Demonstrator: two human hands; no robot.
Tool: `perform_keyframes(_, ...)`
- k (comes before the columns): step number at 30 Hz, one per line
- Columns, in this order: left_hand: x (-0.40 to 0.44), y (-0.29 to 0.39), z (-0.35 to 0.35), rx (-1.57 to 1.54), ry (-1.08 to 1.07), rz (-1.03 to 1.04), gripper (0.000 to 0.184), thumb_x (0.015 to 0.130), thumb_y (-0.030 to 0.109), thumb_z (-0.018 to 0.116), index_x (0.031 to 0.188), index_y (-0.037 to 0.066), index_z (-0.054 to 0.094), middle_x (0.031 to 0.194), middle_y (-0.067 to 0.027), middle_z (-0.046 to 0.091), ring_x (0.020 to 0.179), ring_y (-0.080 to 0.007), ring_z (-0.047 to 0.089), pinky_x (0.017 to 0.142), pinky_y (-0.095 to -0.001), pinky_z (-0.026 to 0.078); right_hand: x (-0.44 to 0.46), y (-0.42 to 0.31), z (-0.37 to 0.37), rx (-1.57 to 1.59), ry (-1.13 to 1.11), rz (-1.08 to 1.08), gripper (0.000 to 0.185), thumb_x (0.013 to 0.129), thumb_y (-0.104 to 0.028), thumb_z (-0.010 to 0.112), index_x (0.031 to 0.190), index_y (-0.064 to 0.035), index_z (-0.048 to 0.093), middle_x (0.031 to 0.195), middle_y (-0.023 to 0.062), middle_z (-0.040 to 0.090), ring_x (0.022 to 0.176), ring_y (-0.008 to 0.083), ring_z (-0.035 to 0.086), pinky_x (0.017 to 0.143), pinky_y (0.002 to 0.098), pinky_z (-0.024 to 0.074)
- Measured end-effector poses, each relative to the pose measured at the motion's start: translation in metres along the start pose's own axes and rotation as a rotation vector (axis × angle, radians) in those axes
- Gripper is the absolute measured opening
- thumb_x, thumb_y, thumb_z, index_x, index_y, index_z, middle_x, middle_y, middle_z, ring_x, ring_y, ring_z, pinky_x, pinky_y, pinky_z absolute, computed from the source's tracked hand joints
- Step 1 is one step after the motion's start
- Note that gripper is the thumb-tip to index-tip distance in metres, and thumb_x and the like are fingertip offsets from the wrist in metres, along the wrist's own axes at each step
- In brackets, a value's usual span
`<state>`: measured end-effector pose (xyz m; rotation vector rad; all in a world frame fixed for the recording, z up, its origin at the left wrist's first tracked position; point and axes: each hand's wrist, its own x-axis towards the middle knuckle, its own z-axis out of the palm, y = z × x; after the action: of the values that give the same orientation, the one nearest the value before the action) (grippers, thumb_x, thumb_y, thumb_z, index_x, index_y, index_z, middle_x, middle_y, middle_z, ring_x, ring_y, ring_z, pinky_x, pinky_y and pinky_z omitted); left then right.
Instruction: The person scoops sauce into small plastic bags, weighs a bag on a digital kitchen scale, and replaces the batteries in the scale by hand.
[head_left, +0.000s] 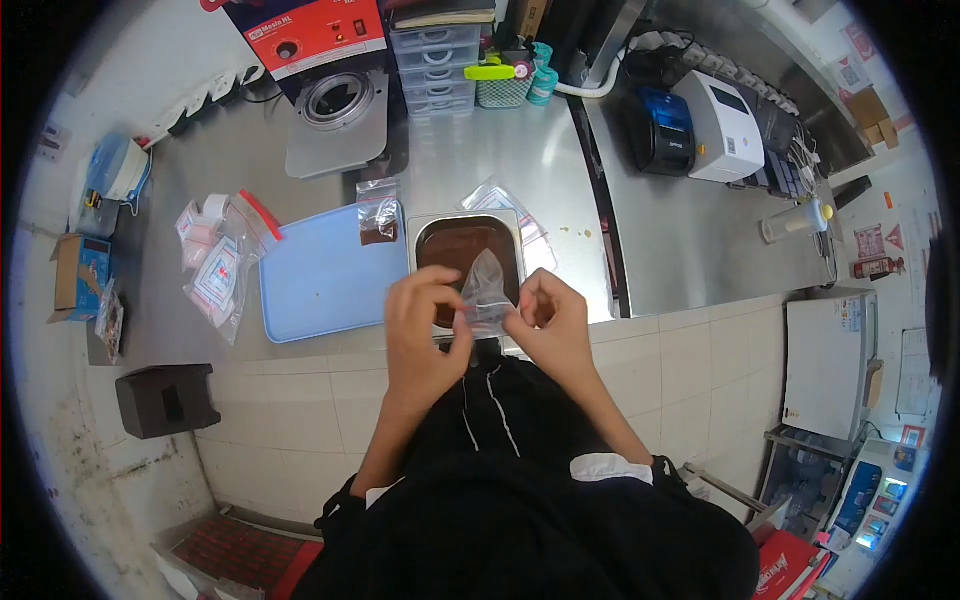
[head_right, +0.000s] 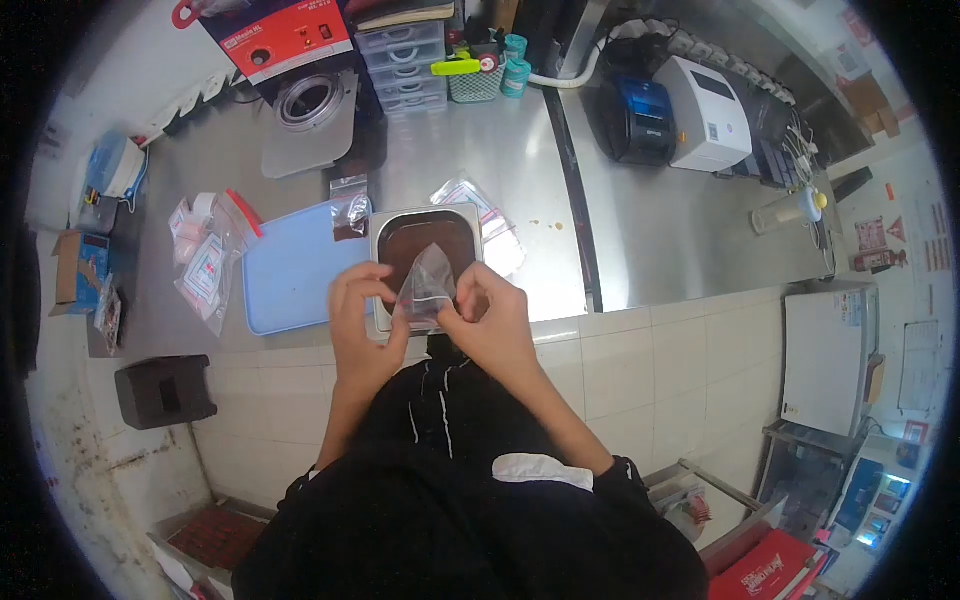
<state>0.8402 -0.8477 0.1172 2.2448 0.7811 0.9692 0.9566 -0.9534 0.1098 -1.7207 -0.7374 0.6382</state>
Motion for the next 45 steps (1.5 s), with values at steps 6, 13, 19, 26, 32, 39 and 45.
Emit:
perform_keyframes(6,0.005,0.003,-0.002,-0.433,-0.329,0.177,0.049,0.058,0.018,0.075,0.101,0.009,0.054,0.102,-0.0061,0.059,0.099,-0.0235,0.055,0.102,-0.0508,0.022,-0.004,-0.01,0.001,0.541,-0.15,0.119,0.022,0.072,0.008,0.05,0.073,-0.0086,0.036,0.056,-0.0077,0.042,0.051,-0.0031,0.038,0.045,0.0138,0.0247)
perform_keyframes(13,-0.005,-0.028,0.002,-0.317,-0.376,0.135,0.058,0.055,0.023,0.079,0.105,0.009,0.054,0.104,-0.0052,0.058,0.104,-0.0241,0.053,0.105,-0.0503,0.013,-0.013,-0.006,-0.017,0.293,-0.178,0.075,0.026,0.074,-0.007,0.067,0.084,-0.0066,0.042,0.057,-0.0036,0.048,0.046,0.0035,0.043,0.045,0.0206,0.0331)
perform_keyframes(19,-0.015,-0.05,-0.011,-0.371,0.008,-0.149,0.059,0.062,0.011,0.074,0.115,0.003,0.049,0.113,-0.0111,0.054,0.108,-0.0248,0.047,0.099,-0.0384,0.027,-0.022,0.055,-0.026,-0.399,-0.134,0.349,0.032,0.07,-0.016,0.074,0.093,-0.0041,0.055,0.079,0.0104,0.064,0.069,0.0183,0.062,0.063,0.0273,0.0484)
perform_keyframes(26,-0.013,-0.057,-0.019,-0.324,0.085,-0.197,0.058,0.063,0.006,0.072,0.116,0.002,0.047,0.113,-0.0119,0.054,0.108,-0.023,0.047,0.096,-0.035,0.031,0.024,0.046,0.028,-0.112,-0.236,-0.151,0.02,0.074,-0.005,0.065,0.093,-0.0051,0.06,0.081,0.0088,0.057,0.069,0.0196,0.059,0.062,0.0286,0.0465)
perform_keyframes(32,-0.022,-0.063,-0.029,-0.314,0.1,-0.278,0.063,0.063,0.009,0.073,0.119,0.004,0.045,0.113,-0.01,0.055,0.11,-0.0229,0.047,0.1,-0.0397,0.026,0.034,0.047,0.017,-0.358,-0.342,-0.522,0.017,0.074,-0.005,0.063,0.091,-0.0074,0.061,0.083,0.0087,0.054,0.072,0.028,0.058,0.063,0.0337,0.0476)
perform_keyframes(39,-0.034,-0.07,-0.03,-0.219,0.072,-0.304,0.063,0.062,0.011,0.075,0.118,0.009,0.046,0.116,-0.0062,0.055,0.112,-0.0222,0.047,0.103,-0.0483,0.013,0.015,0.079,0.021,0.243,-0.161,0.1,0.015,0.084,-0.013,0.06,0.092,-0.0001,0.061,0.086,0.0093,0.065,0.076,0.0169,0.065,0.058,0.024,0.049)
perform_keyframes(45,-0.037,-0.074,-0.029,-0.175,0.076,-0.306,0.059,0.06,0.011,0.076,0.113,0.008,0.05,0.116,-0.0068,0.055,0.112,-0.0235,0.045,0.102,-0.0412,0.02,-0.006,0.088,-0.001,0.527,-0.003,0.426,0.026,0.086,-0.023,0.058,0.1,-0.0012,0.059,0.09,0.0087,0.065,0.083,0.0148,0.065,0.052,0.0179,0.0464)
